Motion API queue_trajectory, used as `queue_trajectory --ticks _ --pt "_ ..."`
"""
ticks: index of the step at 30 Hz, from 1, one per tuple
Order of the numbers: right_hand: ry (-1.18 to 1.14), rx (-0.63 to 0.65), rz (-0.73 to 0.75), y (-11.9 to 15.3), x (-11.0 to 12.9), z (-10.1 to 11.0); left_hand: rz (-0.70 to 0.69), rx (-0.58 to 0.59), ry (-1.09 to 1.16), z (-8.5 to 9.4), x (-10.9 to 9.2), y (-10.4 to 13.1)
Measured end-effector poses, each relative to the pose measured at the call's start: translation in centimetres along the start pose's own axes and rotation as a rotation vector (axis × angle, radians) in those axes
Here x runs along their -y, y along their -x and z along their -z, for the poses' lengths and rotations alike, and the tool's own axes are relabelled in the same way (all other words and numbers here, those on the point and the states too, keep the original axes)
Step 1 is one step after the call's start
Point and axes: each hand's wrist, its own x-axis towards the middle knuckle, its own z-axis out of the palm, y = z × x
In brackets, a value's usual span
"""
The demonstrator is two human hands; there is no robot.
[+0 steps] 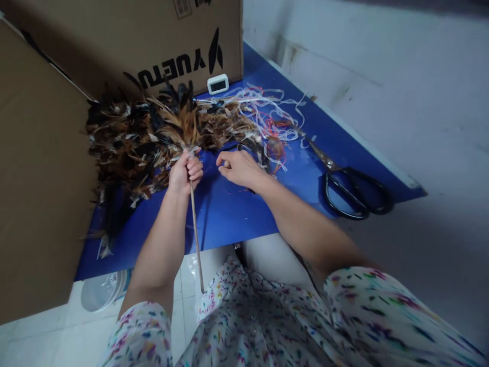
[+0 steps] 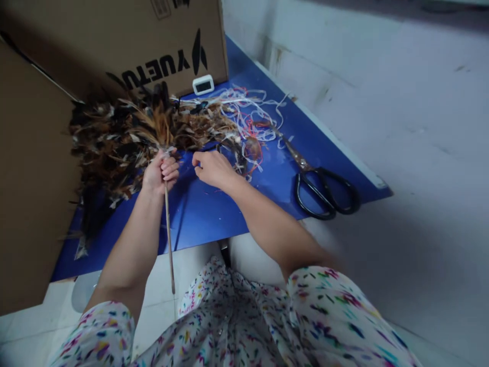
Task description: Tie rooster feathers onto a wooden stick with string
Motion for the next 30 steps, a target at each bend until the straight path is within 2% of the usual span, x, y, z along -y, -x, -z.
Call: queue_trajectory --ticks 3,6,9,12,14,16,19,23,27,30 --pt "0.172 -0.085 0.031 -0.5 -1.1 0.6 -0.088 -0.007 0.015 0.2 -0.8 0.3" --pt "0.213 -0.137 0.033 -0.6 -2.1 1.8 -0.164 -0.023 -0.017 0.1 -1.4 0.8" --pt "0.204 -0.041 0.152 0.9 -2.7 3.0 -0.197 0.013 0.027 -0.1 -1.8 1.4" --pt "0.255 0.127 0.32 3.8 -3.4 3.6 -0.199 0.015 0.091 -0.4 -1.9 2.0" --pt "0.333 0.22 0.359 5.6 -4.3 3.6 -0.181 0.003 0.1 -0.7 -1.9 2.2" --pt "0.381 0.256 0.389 6.3 -5.5 3.4 -0.153 0.028 0.109 -0.9 -1.8 2.3" --pt "0.391 0.25 0.459 4.6 -7.2 2.9 -0.097 0.108 0.125 -1.0 -1.3 2.2" --pt "0.45 0.214 0.433 -0.6 -8.2 2.2 -0.031 0.209 0.091 -0.8 -0.6 2.0" --pt "0.536 0.165 0.327 -4.7 -7.1 2.4 -0.008 0.241 0.043 -0.4 -0.5 1.6" --pt "0.543 0.04 0.298 -4.9 -5.5 3.0 -0.018 0.231 0.013 -0.2 -0.5 1.2"
